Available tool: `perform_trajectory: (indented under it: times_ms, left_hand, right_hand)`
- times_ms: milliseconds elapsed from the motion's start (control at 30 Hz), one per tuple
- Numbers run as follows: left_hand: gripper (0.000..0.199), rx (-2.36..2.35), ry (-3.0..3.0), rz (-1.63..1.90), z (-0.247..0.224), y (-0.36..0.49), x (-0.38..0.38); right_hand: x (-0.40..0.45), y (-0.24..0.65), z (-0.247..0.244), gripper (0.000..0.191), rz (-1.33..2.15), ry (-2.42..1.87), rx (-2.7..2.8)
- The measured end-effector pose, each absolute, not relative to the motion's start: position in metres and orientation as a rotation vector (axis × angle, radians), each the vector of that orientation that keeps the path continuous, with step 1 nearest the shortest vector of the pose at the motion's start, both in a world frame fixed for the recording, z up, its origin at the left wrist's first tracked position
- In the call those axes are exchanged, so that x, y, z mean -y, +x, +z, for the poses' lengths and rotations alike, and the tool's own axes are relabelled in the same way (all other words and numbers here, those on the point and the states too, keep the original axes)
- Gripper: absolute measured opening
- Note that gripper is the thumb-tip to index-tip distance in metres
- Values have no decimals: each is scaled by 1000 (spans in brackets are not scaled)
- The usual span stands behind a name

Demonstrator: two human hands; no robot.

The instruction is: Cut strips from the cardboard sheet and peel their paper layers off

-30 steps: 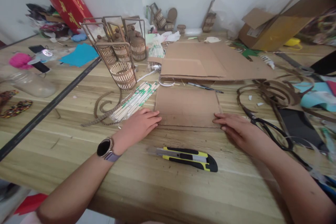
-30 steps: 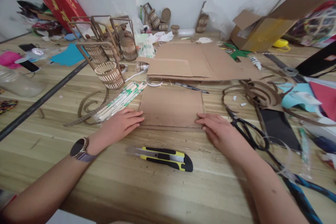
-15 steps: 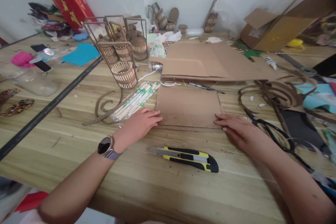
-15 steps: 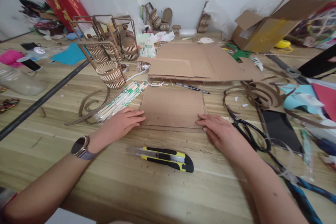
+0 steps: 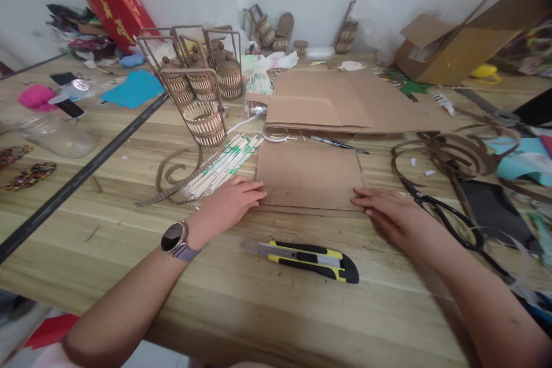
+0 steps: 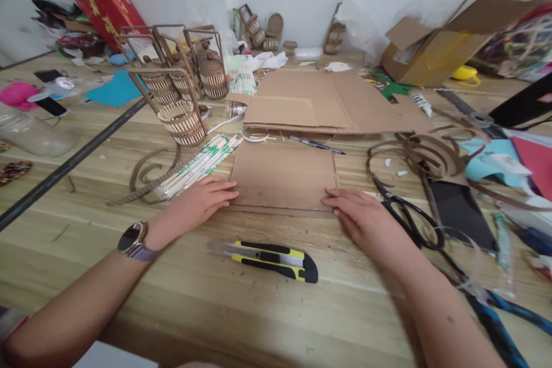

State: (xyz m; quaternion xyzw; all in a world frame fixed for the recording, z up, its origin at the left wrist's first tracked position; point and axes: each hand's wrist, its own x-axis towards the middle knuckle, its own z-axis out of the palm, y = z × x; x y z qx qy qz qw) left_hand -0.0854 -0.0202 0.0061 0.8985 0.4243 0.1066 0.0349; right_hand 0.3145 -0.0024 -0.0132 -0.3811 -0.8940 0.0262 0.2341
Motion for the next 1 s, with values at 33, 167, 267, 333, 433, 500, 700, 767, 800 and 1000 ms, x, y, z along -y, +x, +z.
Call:
perform_trajectory:
  times_ms: [33,167,267,333,433,500,700,767,800,1000]
  left_hand:
    - [30,-1305,2759,321,6,-85,20]
    - [30,-1306,2751,305,7,-84,20]
    - [31,-1309,2734,307,8,-84,20]
    - [31,-1301,2733,307,8,-84,20]
    - [31,-1295,2741,313,7,-85,20]
    - [30,-1297,2742,311,7,-85,20]
    - [29,-1310,2759,282,8,-84,21]
    - [29,-1299,2774,290,8,-84,21]
    - [29,-1294,2781,295,8,-85,21]
    - [29,-1289,2801,294,9,-84,21]
  right_hand:
    - [2,315,-13,28,74,-1050,2457]
    - [2,315,-14,28,88,-1067,2462]
    - [3,315,-14,28,105,-1078,2448]
    - [3,315,-15,29,135,-1099,2442]
    - [3,316,-15,29,186,-1142,2435]
    - [3,316,-15,30,202,-1148,2430]
    - [3,316,-13,28,189,-1139,2432]
    - [3,315,-13,28,179,-1133,2435]
    - [3,315,-13,28,171,-1123,2436]
    - [3,315,-13,28,159,-1117,2439]
